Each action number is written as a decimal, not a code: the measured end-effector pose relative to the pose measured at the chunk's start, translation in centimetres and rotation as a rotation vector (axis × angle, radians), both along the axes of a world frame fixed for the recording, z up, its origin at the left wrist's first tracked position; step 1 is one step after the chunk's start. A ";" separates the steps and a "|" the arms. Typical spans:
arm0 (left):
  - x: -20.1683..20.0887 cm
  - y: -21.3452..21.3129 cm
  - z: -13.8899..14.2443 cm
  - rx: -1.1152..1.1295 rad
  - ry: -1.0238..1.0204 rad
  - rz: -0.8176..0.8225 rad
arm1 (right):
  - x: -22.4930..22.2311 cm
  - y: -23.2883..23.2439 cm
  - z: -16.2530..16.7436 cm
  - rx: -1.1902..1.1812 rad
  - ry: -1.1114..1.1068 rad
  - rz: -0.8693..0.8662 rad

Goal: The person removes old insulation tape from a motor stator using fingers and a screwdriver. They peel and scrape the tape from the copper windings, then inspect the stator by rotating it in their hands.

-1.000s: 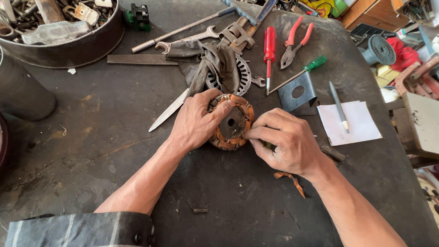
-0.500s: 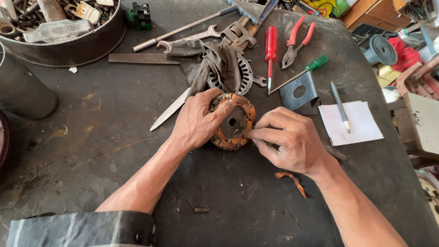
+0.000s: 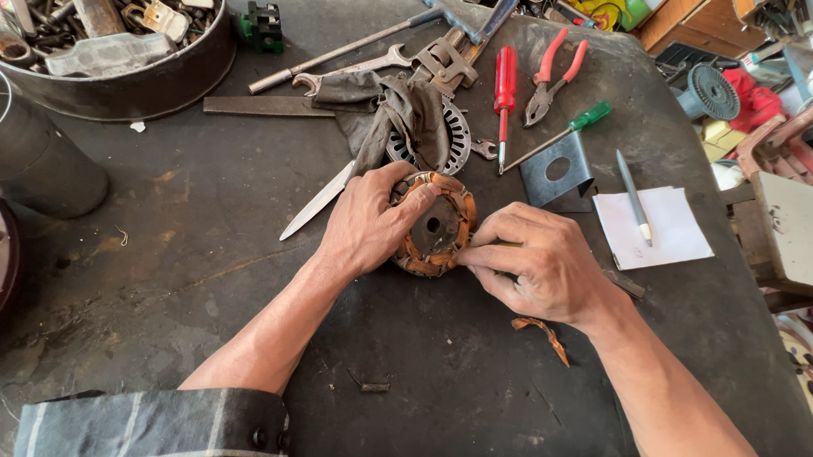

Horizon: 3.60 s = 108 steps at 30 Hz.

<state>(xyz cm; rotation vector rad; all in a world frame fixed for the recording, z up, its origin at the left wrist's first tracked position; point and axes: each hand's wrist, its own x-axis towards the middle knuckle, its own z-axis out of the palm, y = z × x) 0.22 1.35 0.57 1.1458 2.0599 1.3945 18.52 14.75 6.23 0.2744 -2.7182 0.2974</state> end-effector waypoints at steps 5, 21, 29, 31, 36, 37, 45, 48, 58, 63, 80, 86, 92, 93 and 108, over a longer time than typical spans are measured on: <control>0.0 0.1 -0.1 -0.025 -0.003 0.001 | 0.1 0.1 0.0 -0.026 0.008 -0.074; 0.1 0.0 0.1 -0.010 0.006 -0.010 | -0.8 -0.9 -1.3 -0.083 0.014 -0.243; 0.0 0.0 0.1 -0.010 0.022 -0.005 | -0.8 -1.5 -1.5 -0.125 0.014 -0.316; 0.0 -0.1 0.1 0.001 0.021 -0.005 | -0.8 -1.2 -1.2 -0.150 -0.003 -0.275; 0.0 -0.1 0.1 -0.011 0.020 -0.005 | -0.2 -0.8 -0.3 -0.117 -0.040 -0.169; 0.1 -0.1 0.1 0.002 0.018 -0.007 | -0.2 -0.8 -0.2 -0.111 -0.047 -0.157; -0.1 0.0 0.0 -0.002 -0.002 -0.016 | -0.2 -0.6 -0.2 -0.077 -0.056 -0.121; -0.1 0.0 -0.1 -0.007 0.019 -0.014 | -0.1 -0.3 -0.3 -0.062 -0.056 -0.104; -0.1 -0.1 0.0 0.016 0.015 -0.015 | 0.1 0.0 -0.1 -0.024 -0.031 -0.044; 0.0 -0.2 0.1 0.025 0.008 -0.014 | 0.1 0.1 0.1 -0.026 -0.038 -0.032; 0.0 -0.1 0.3 0.010 0.019 -0.015 | 0.0 0.1 -0.1 -0.031 -0.032 -0.023; 0.0 -0.2 0.3 0.001 0.004 -0.018 | 0.1 0.2 0.0 -0.032 -0.035 -0.029; -0.1 -0.2 0.1 -0.002 0.022 -0.013 | 0.1 0.2 0.0 -0.054 -0.010 -0.078; -0.1 -0.1 0.1 0.005 0.028 -0.012 | 0.1 0.2 -0.1 -0.053 -0.001 -0.097; 0.0 -0.1 0.1 -0.022 0.001 -0.008 | -0.6 -1.5 -0.7 0.043 0.031 -0.140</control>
